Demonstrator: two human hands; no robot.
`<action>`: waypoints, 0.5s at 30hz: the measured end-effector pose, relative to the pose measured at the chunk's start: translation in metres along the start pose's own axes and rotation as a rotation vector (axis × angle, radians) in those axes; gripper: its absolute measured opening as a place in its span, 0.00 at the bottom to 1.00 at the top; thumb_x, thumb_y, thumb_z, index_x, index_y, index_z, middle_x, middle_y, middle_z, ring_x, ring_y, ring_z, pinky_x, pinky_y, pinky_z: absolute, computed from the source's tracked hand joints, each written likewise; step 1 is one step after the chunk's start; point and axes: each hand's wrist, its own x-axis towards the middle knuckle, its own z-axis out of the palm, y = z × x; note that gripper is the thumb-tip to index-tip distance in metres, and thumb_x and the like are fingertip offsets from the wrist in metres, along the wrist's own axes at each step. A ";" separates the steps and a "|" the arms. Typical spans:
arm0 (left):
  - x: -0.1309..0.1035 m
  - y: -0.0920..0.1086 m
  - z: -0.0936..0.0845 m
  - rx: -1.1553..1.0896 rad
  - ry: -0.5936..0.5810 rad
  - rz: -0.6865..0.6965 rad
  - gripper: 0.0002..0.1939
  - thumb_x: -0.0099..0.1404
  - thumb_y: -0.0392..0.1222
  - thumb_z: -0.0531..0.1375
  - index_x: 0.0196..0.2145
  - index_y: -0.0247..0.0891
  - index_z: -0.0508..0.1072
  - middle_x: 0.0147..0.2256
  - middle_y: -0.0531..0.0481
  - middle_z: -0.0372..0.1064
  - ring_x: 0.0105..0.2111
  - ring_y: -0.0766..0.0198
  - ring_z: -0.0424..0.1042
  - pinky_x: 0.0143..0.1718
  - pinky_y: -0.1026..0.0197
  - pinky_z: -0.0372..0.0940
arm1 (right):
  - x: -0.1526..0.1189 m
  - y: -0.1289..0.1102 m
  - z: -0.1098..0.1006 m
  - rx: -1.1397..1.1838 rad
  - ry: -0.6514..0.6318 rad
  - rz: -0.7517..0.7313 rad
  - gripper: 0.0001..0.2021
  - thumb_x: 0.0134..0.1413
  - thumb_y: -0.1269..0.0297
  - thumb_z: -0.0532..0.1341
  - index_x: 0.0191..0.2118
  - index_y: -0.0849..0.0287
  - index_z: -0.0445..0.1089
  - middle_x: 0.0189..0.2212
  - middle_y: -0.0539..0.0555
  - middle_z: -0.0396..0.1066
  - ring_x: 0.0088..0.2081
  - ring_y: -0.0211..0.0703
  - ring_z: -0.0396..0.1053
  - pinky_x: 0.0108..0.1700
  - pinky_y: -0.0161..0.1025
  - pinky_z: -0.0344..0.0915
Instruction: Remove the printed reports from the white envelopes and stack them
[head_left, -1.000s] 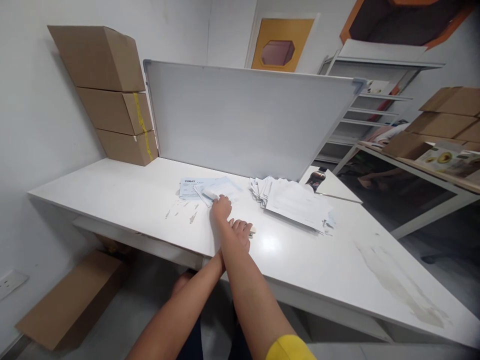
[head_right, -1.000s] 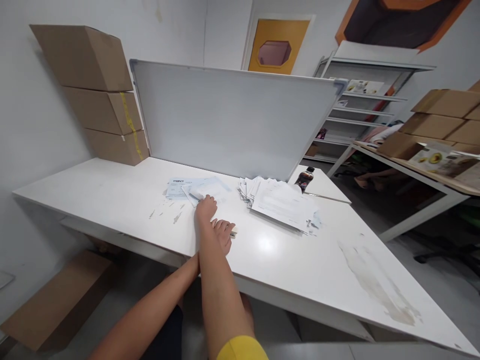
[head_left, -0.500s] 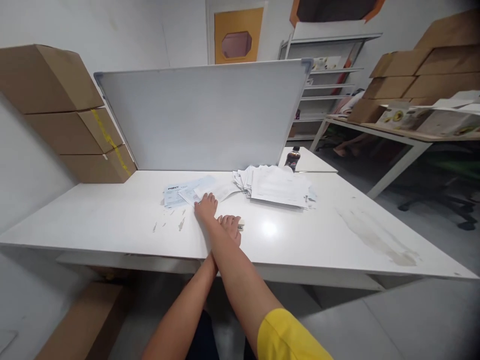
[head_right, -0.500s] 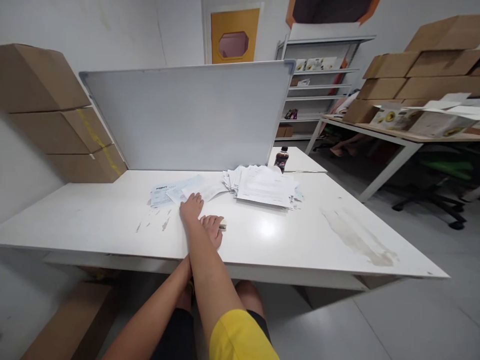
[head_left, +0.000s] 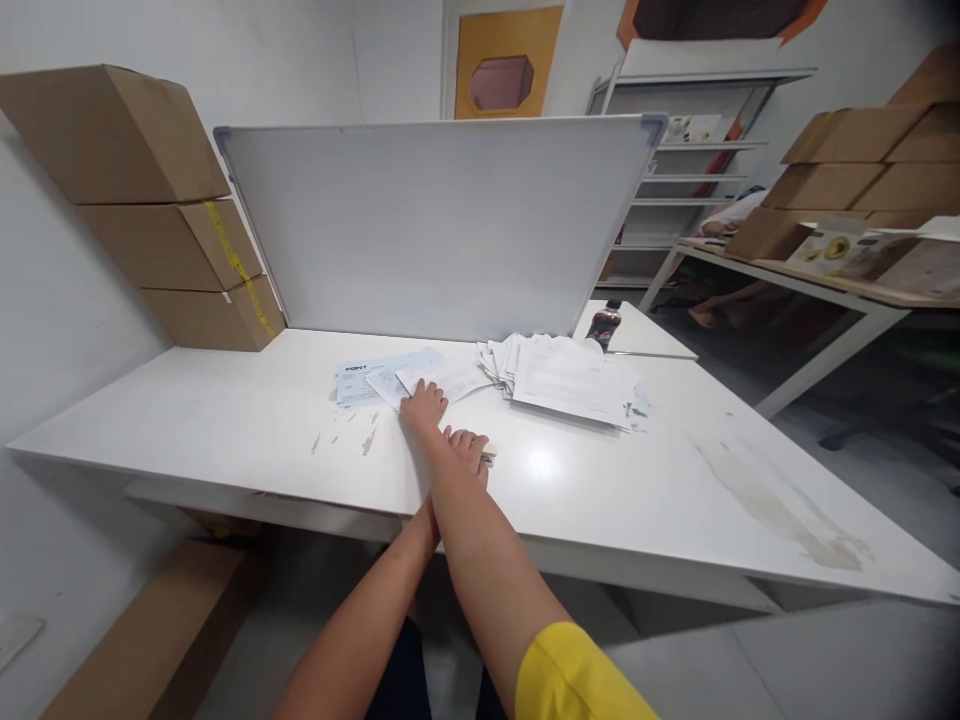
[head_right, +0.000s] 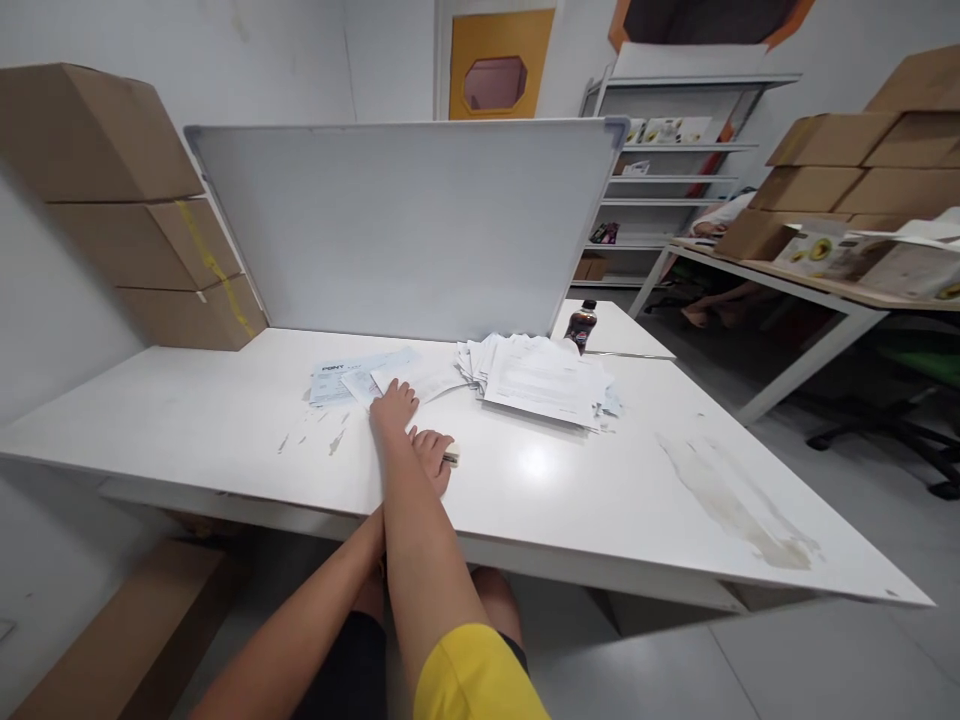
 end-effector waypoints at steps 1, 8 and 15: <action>0.000 0.000 0.001 0.004 0.009 0.002 0.19 0.57 0.34 0.55 0.47 0.42 0.67 0.43 0.49 0.67 0.48 0.56 0.63 0.62 0.46 0.44 | 0.000 0.000 0.000 -0.001 0.002 -0.001 0.27 0.56 0.64 0.52 0.61 0.63 0.55 0.57 0.66 0.59 0.55 0.57 0.55 0.53 0.48 0.49; -0.004 0.003 -0.002 0.028 0.024 -0.003 0.18 0.57 0.34 0.56 0.47 0.42 0.66 0.42 0.49 0.67 0.48 0.57 0.62 0.62 0.47 0.46 | -0.009 -0.002 -0.006 0.126 0.081 0.050 0.18 0.54 0.77 0.48 0.48 0.64 0.67 0.47 0.66 0.67 0.50 0.57 0.60 0.49 0.48 0.54; -0.007 0.010 -0.008 0.042 0.030 -0.006 0.19 0.60 0.35 0.55 0.49 0.40 0.65 0.45 0.46 0.65 0.50 0.56 0.62 0.60 0.47 0.49 | -0.044 -0.003 -0.054 0.344 0.046 -0.008 0.20 0.62 0.65 0.43 0.55 0.56 0.64 0.51 0.58 0.67 0.53 0.49 0.62 0.50 0.42 0.60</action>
